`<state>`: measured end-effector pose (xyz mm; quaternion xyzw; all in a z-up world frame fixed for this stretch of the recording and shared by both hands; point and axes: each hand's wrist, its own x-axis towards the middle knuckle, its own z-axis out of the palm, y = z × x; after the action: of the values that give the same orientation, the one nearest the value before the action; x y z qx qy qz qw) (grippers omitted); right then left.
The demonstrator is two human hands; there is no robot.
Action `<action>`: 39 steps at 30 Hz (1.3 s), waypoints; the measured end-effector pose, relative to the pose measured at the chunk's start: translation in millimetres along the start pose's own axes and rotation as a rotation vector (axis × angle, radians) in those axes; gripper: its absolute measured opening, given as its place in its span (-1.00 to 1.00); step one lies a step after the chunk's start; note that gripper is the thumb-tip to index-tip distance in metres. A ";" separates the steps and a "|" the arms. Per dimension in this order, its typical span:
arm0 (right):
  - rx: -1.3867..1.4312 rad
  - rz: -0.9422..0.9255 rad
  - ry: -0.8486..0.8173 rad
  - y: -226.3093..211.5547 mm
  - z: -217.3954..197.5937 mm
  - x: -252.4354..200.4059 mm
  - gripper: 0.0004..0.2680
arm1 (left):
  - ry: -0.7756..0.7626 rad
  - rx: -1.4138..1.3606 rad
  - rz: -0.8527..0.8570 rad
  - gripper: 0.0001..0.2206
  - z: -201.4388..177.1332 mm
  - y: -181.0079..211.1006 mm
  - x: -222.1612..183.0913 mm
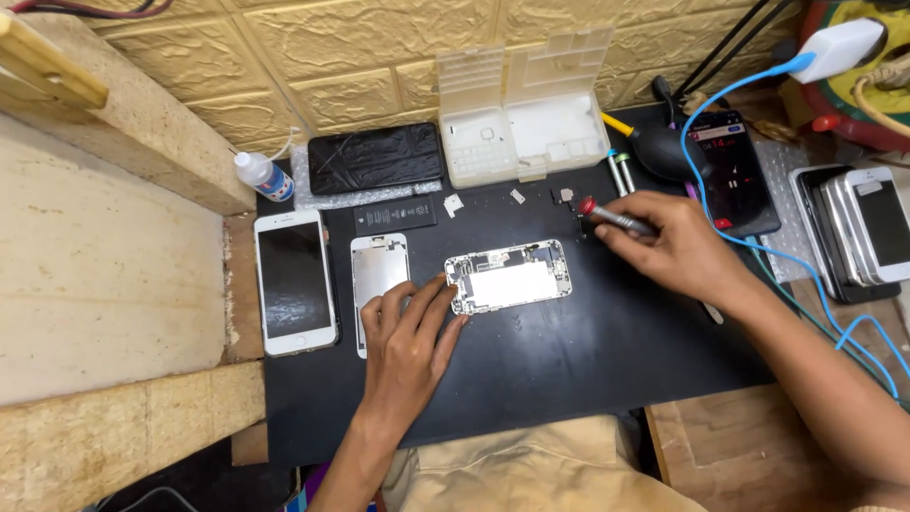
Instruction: Removing screws and disassembling the motherboard from a smartphone at a repair bench.
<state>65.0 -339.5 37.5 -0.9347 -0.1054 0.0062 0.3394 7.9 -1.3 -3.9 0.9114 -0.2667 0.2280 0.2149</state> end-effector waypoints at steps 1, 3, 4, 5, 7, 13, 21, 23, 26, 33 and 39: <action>0.003 0.005 -0.004 -9.3 4.5 -2.4 -0.88 | -0.007 -0.002 -0.002 -0.74 -0.2 1.5 -0.1; 0.077 -0.084 -0.005 -28.0 11.8 -5.1 -0.87 | 0.029 -0.072 -0.051 -0.75 0.0 2.8 2.9; 0.079 -0.083 -0.005 -28.3 15.2 -5.4 -0.87 | 0.027 -0.072 -0.050 -0.75 0.4 2.7 2.6; 0.087 -0.084 -0.010 -29.1 18.8 -5.8 -0.88 | 0.027 -0.071 -0.051 -0.74 0.5 2.4 2.2; 0.096 -0.093 -0.022 -28.1 24.2 -3.4 -0.89 | 0.029 -0.065 -0.058 -0.74 0.1 2.6 2.3; 0.103 -0.197 -0.055 -45.9 36.5 3.5 -0.90 | 0.007 -0.071 -0.063 -0.74 -1.2 3.0 1.1; 0.053 -0.216 -0.028 -38.1 52.1 5.5 -0.92 | 0.006 -0.092 -0.063 -0.75 -0.1 1.8 0.7; 0.027 -0.213 -0.019 -37.4 55.4 4.8 -0.92 | 0.007 -0.092 -0.066 -0.75 -0.2 2.1 0.9; -0.017 -0.216 -0.012 -36.6 58.1 4.2 -0.92 | 0.005 -0.097 -0.069 -0.75 0.3 2.0 0.3; 0.124 -0.096 0.007 -33.5 55.1 7.2 -0.93 | 0.007 -0.100 -0.064 -0.76 0.9 0.7 -0.5; 0.101 -0.118 -0.008 -43.5 45.1 9.1 -0.89 | 0.000 -0.108 -0.057 -0.76 0.3 -1.1 0.3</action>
<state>61.8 -276.6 31.0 -0.9085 -0.1612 -0.0047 0.3855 8.9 -0.7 -4.3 0.9058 -0.2523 0.2073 0.2702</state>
